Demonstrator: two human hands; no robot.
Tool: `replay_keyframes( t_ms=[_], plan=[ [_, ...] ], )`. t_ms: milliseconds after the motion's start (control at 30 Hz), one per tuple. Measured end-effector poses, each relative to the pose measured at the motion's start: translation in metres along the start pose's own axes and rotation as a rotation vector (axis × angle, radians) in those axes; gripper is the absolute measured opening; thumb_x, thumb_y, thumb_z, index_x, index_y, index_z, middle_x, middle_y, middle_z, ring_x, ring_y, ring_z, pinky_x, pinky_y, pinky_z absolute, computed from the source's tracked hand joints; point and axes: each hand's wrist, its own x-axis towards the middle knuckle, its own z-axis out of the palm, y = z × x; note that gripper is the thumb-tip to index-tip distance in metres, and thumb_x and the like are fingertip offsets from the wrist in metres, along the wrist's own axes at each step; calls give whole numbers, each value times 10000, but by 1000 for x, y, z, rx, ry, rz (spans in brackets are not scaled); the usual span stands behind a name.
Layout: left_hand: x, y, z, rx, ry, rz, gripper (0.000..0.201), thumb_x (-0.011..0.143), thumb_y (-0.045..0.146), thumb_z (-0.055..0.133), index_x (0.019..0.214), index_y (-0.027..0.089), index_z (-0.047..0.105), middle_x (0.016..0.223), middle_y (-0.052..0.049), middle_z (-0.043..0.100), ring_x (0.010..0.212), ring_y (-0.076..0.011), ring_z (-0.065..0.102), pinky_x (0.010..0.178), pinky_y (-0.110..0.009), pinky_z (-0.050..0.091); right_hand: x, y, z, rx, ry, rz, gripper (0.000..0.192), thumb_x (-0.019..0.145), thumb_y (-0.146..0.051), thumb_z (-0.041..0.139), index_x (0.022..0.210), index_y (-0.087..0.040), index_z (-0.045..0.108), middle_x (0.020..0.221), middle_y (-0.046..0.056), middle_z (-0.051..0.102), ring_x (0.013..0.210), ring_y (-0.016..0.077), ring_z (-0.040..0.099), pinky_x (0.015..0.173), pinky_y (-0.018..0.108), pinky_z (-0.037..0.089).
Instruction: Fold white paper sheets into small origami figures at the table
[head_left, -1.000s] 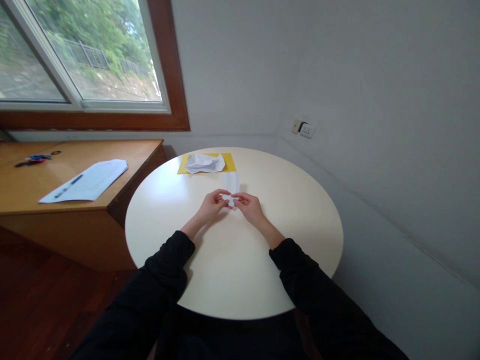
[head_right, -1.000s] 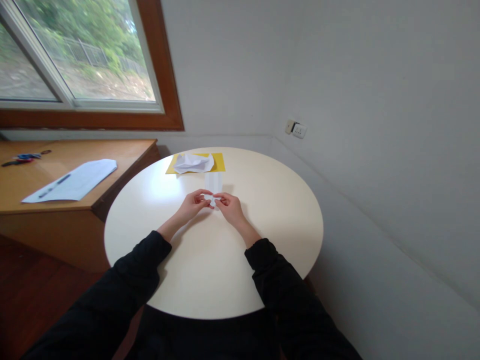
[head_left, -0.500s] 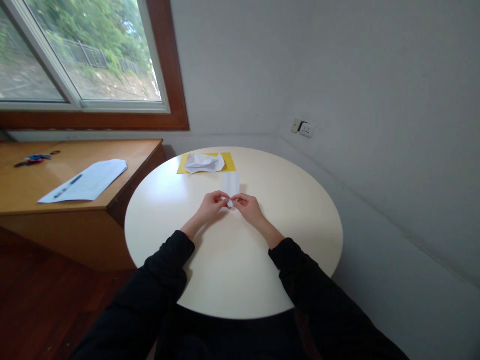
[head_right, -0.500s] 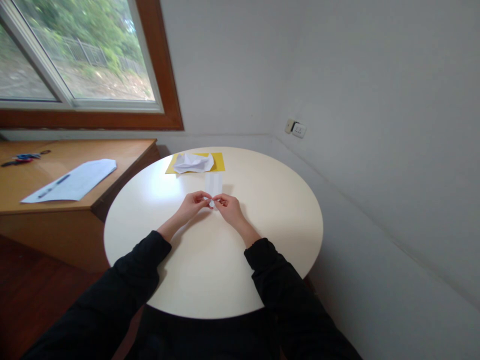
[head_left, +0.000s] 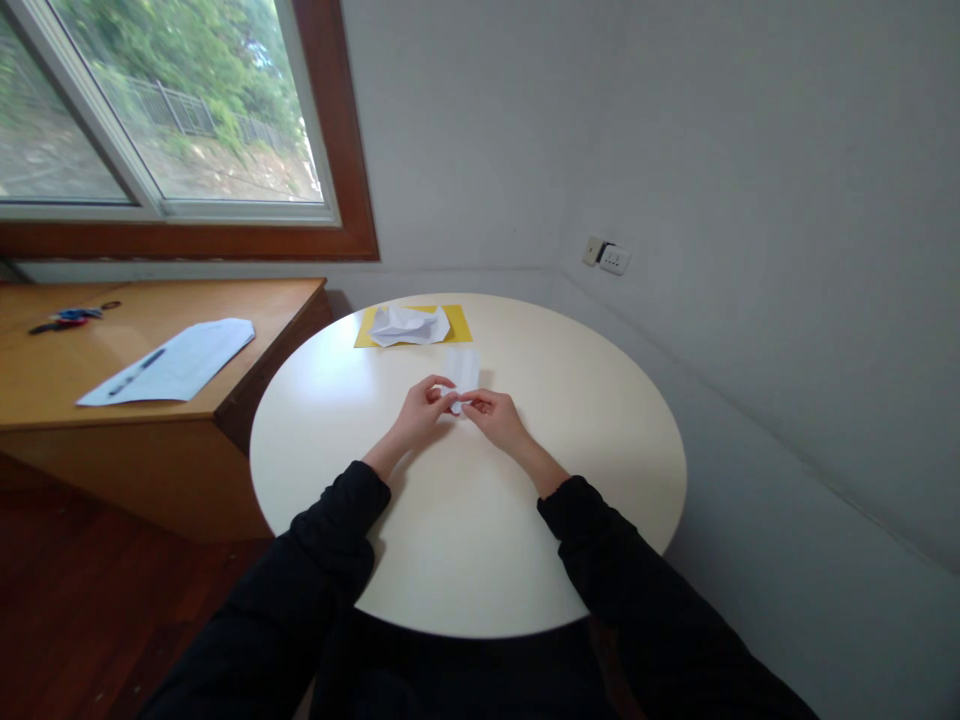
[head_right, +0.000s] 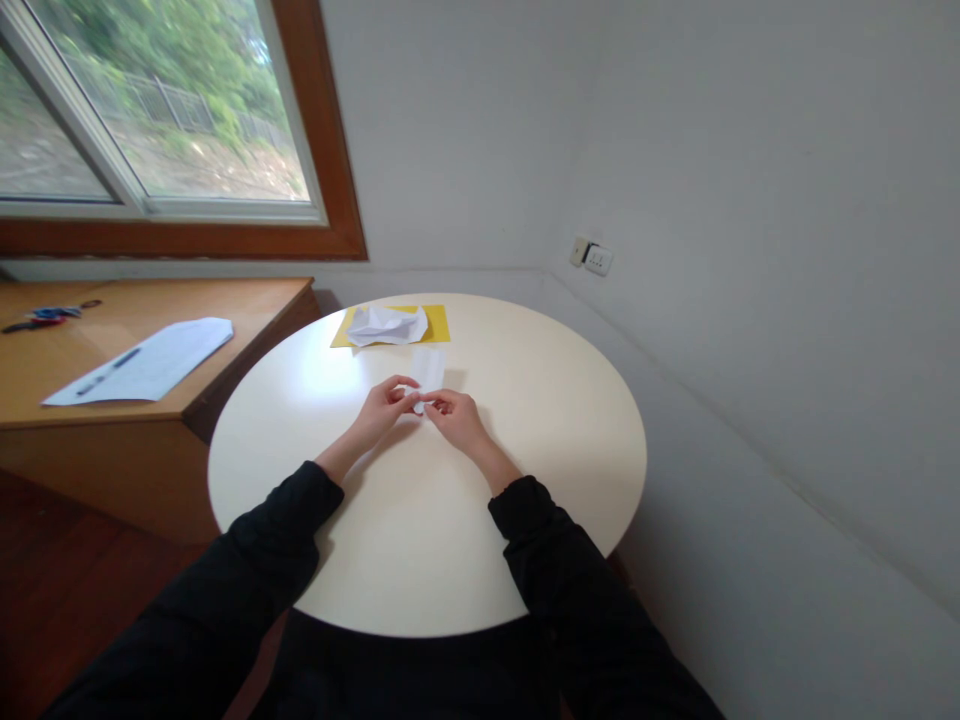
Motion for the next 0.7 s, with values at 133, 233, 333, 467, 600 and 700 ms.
replay_keyframes(
  t_ms=[133, 233, 333, 467, 600, 700],
  plan=[
    [0, 1, 1, 24, 17, 2, 212, 685, 294, 604, 833, 157, 537, 541, 38, 538, 555, -111, 554, 569, -234, 451, -1, -4, 0, -33, -14, 1, 201, 683, -243, 581, 840, -148, 663, 780, 65, 679, 645, 141, 594, 625, 276, 471],
    [0, 1, 0, 39, 10, 2, 219, 684, 293, 601, 843, 156, 539, 536, 41, 529, 535, -100, 528, 546, -218, 422, -2, -4, -1, -69, -24, -9, 208, 679, -249, 582, 835, -139, 664, 775, 68, 672, 635, 138, 579, 626, 282, 467],
    [0, -1, -1, 46, -2, 2, 242, 675, 295, 610, 859, 154, 538, 545, 40, 529, 528, -96, 516, 526, -208, 399, -2, -3, 0, -70, -28, -16, 200, 670, -243, 587, 823, -142, 666, 768, 62, 667, 643, 136, 574, 637, 280, 467],
    [1, -3, -2, 67, -3, 12, 261, 660, 271, 619, 882, 158, 542, 518, 57, 496, 486, -83, 482, 483, -194, 369, -1, -2, 0, 2, -33, -13, 186, 666, -215, 573, 819, -162, 665, 766, 42, 667, 639, 127, 574, 636, 268, 467],
    [2, -5, -2, 71, -13, 6, 282, 658, 252, 614, 913, 159, 538, 513, 57, 508, 476, -88, 499, 469, -192, 366, 2, 5, -2, 132, -12, 33, 210, 650, -176, 536, 821, -173, 658, 735, 24, 664, 643, 134, 595, 643, 274, 478],
    [3, -6, -3, 53, -28, 1, 285, 659, 250, 616, 915, 159, 530, 523, 49, 530, 482, -94, 521, 474, -196, 385, 4, 9, -4, 124, 20, 54, 201, 640, -171, 519, 784, -174, 658, 736, 22, 666, 654, 141, 604, 659, 283, 483]
  ],
)
